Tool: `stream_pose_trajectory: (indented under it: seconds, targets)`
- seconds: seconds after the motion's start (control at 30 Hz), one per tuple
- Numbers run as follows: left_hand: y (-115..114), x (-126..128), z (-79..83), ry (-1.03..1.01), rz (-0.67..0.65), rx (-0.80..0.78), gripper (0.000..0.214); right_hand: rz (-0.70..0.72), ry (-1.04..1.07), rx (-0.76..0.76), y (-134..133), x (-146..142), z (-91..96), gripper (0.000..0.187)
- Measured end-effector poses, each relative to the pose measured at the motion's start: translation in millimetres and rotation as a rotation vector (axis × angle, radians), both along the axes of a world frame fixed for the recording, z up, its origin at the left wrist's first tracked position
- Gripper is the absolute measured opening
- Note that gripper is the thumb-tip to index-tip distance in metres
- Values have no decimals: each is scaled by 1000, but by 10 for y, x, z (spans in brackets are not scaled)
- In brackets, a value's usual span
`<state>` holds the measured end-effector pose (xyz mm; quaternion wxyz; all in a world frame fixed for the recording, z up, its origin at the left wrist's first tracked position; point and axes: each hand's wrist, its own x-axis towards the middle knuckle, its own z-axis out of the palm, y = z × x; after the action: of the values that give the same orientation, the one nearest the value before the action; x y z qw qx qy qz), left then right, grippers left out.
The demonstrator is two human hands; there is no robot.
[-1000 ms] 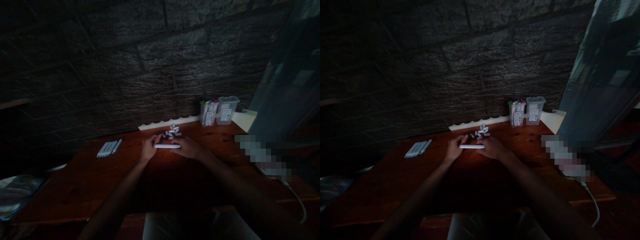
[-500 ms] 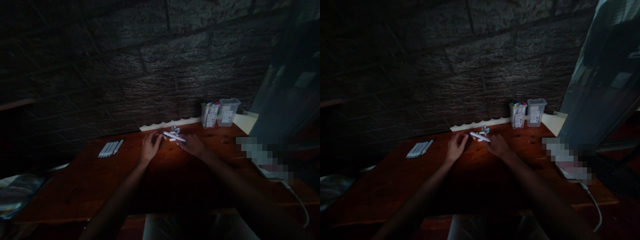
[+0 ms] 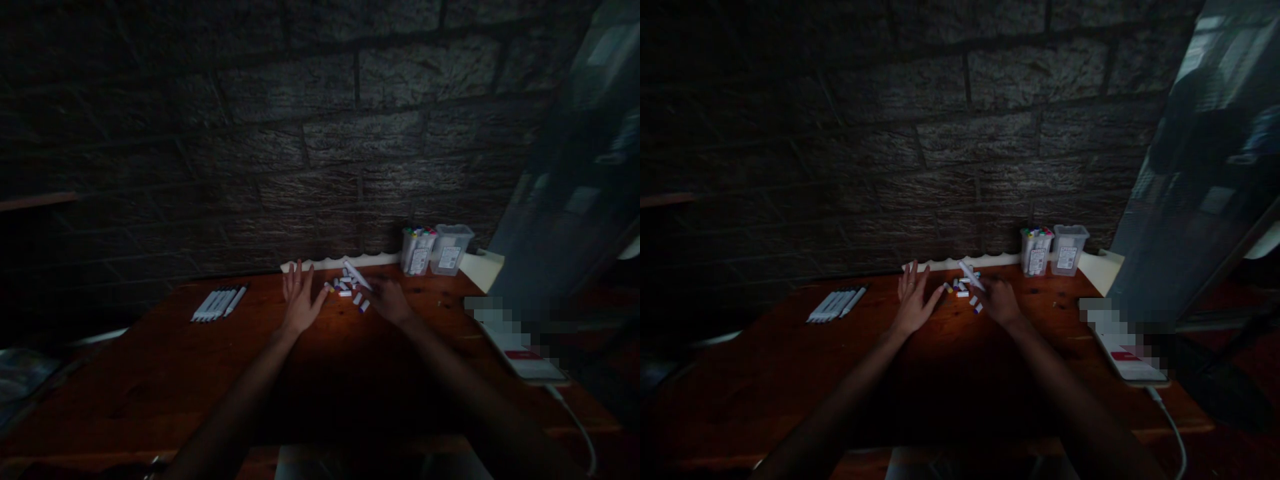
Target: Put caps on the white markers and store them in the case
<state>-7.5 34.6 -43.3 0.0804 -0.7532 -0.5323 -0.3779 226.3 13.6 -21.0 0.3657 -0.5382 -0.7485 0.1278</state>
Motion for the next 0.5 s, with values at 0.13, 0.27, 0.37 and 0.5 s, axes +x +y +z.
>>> stream_pose_trajectory:
  seconds: [0.13,0.27,0.37,0.5]
  targets:
    - [56,-29,-3,28,-110,-23,36,34,100,22,-17,2,59,28]
    - [56,-17,41,-28,-170,7,33,-74,346,-5,104,102,110,43]
    - [49,-2,34,-44,-204,12,31,-232,598,-23,293,335,255,52]
    - [75,12,-21,-63,-236,21,27,-266,603,183,573,875,636,42]
